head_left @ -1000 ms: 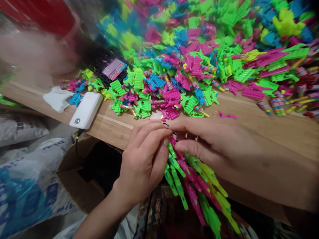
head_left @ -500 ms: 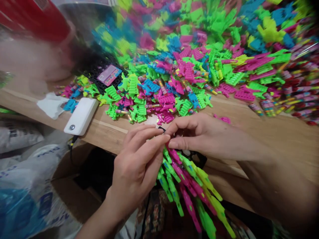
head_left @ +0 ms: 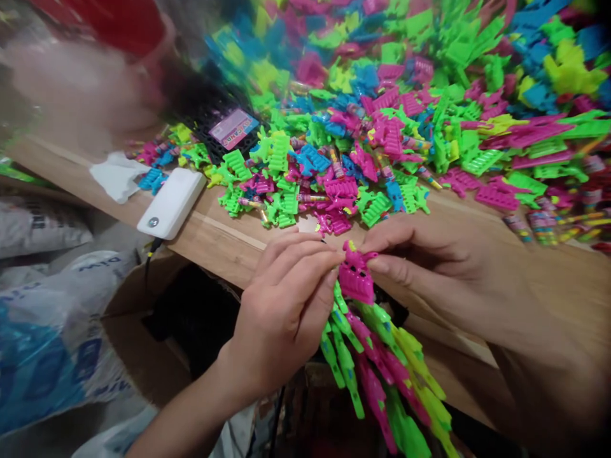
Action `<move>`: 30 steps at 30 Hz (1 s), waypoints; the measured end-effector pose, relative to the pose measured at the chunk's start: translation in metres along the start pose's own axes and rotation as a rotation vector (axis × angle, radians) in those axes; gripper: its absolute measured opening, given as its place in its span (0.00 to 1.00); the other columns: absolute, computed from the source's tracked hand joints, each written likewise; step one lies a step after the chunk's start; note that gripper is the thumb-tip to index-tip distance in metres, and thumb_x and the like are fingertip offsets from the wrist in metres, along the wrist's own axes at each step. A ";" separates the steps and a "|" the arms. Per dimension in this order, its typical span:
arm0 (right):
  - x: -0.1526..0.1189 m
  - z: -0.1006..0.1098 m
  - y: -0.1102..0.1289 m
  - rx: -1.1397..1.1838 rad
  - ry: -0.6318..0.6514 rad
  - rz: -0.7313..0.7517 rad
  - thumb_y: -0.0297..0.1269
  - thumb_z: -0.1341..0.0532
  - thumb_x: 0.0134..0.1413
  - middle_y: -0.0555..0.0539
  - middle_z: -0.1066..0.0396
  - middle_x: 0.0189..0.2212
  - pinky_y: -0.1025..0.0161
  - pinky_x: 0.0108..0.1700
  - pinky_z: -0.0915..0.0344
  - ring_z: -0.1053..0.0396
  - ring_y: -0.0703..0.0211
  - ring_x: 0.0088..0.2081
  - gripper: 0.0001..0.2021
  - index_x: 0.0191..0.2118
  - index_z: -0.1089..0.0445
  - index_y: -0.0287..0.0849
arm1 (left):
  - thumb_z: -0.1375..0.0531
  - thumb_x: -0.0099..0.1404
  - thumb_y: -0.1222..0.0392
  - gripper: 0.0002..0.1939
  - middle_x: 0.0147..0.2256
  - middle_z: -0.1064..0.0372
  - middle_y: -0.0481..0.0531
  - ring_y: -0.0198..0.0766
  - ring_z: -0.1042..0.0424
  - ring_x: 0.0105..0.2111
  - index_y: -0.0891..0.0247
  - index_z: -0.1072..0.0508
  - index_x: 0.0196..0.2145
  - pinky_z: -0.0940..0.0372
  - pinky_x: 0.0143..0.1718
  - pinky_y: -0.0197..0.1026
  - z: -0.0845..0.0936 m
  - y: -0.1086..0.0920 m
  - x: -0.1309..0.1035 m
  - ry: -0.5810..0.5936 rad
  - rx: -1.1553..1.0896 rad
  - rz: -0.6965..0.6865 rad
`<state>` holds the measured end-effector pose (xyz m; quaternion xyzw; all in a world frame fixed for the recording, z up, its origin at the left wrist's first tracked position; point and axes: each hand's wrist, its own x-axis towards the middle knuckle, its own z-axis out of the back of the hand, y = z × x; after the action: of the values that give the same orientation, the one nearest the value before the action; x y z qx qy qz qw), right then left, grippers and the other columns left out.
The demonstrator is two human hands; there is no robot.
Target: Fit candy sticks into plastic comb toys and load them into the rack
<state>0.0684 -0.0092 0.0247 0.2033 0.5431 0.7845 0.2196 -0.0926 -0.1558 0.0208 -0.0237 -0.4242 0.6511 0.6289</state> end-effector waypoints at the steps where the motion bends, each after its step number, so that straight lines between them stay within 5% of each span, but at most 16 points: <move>1: -0.001 -0.001 -0.002 -0.008 -0.016 0.019 0.44 0.33 0.62 0.48 0.21 0.37 0.58 0.43 0.26 0.24 0.55 0.40 0.07 0.41 0.21 0.47 | 0.40 0.69 0.70 0.09 0.43 0.20 0.53 0.39 0.25 0.51 0.64 0.23 0.45 0.32 0.60 0.48 0.000 0.000 0.000 -0.004 -0.001 0.001; 9: -0.004 -0.007 -0.002 -0.196 -0.116 0.254 0.32 0.36 0.63 0.48 0.21 0.35 0.57 0.42 0.25 0.22 0.54 0.40 0.04 0.38 0.24 0.49 | 0.41 0.70 0.69 0.10 0.43 0.20 0.53 0.42 0.24 0.50 0.61 0.23 0.45 0.29 0.58 0.51 0.000 0.000 0.000 -0.004 -0.022 0.009; 26: 0.003 -0.005 0.018 -0.352 0.254 0.303 0.31 0.44 0.68 0.47 0.21 0.45 0.58 0.45 0.26 0.24 0.54 0.45 0.13 0.44 0.22 0.51 | 0.41 0.70 0.69 0.11 0.45 0.21 0.52 0.43 0.25 0.52 0.60 0.24 0.46 0.31 0.59 0.52 0.002 0.003 -0.003 0.021 0.009 0.008; 30: -0.003 0.004 0.027 -0.330 0.312 0.181 0.29 0.41 0.64 0.48 0.21 0.42 0.60 0.43 0.27 0.24 0.54 0.44 0.12 0.41 0.21 0.51 | 0.40 0.69 0.69 0.10 0.45 0.21 0.52 0.43 0.25 0.52 0.60 0.24 0.46 0.31 0.60 0.52 0.001 0.003 -0.004 0.019 0.004 0.002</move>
<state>0.0694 -0.0161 0.0509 0.0890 0.4143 0.9011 0.0922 -0.0943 -0.1590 0.0175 -0.0291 -0.4171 0.6523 0.6323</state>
